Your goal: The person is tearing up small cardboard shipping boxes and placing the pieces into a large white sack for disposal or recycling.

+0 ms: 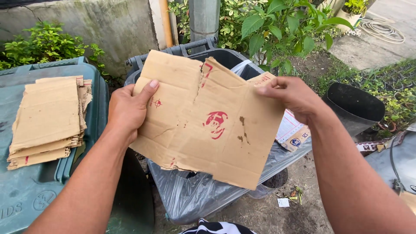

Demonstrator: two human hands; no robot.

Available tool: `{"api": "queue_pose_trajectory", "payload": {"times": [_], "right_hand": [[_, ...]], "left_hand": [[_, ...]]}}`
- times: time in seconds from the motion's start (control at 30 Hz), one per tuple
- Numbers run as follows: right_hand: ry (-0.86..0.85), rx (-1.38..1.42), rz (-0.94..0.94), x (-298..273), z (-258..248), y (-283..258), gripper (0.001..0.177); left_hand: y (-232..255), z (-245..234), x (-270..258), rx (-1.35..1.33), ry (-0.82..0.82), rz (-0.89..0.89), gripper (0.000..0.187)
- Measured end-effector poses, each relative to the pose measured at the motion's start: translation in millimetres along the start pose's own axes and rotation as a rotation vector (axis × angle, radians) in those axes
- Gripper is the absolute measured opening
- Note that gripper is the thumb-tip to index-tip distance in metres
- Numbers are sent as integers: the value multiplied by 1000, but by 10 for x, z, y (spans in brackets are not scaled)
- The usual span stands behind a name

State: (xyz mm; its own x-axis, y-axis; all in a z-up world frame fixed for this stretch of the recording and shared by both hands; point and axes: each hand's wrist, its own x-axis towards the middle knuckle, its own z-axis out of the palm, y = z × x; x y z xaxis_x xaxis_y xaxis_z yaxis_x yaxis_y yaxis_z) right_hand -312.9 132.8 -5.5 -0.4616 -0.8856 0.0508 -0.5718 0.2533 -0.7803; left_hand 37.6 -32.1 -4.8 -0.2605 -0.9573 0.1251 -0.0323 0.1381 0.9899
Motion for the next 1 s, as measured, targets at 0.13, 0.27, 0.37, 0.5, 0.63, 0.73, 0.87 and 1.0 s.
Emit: {"api": "queue_pose_trajectory", "payload": {"times": [0.13,0.27,0.37,0.5,0.63,0.73,0.87,1.0], "right_hand": [[-45,780,99,-118,221,265,50],[-112,1342,171,-329,377,120,50],[-123,1191,182,-401,321,-5,45],[-195,828,-109,-557,213,-308,36],[-114,695,-242,-767,267,-645,30],[39,284,-451,-999,364,-842,23],[95,-88,-478,-1195,465,-902,22],[110,239,-522,-1306,390,-847,22]], "left_hand": [[-120,-26,-5,59,69,-22,39],[-306,-72,125,-123,114,-17,44],[-161,-139,118,-16,103,-150,54],[-159,-259,271,140,192,-169,67],[-137,-245,308,240,322,-114,61],[-430,-289,529,192,332,-116,48],[-1029,-302,936,502,344,-139,30],[-1124,-324,918,647,439,-412,44]]}}
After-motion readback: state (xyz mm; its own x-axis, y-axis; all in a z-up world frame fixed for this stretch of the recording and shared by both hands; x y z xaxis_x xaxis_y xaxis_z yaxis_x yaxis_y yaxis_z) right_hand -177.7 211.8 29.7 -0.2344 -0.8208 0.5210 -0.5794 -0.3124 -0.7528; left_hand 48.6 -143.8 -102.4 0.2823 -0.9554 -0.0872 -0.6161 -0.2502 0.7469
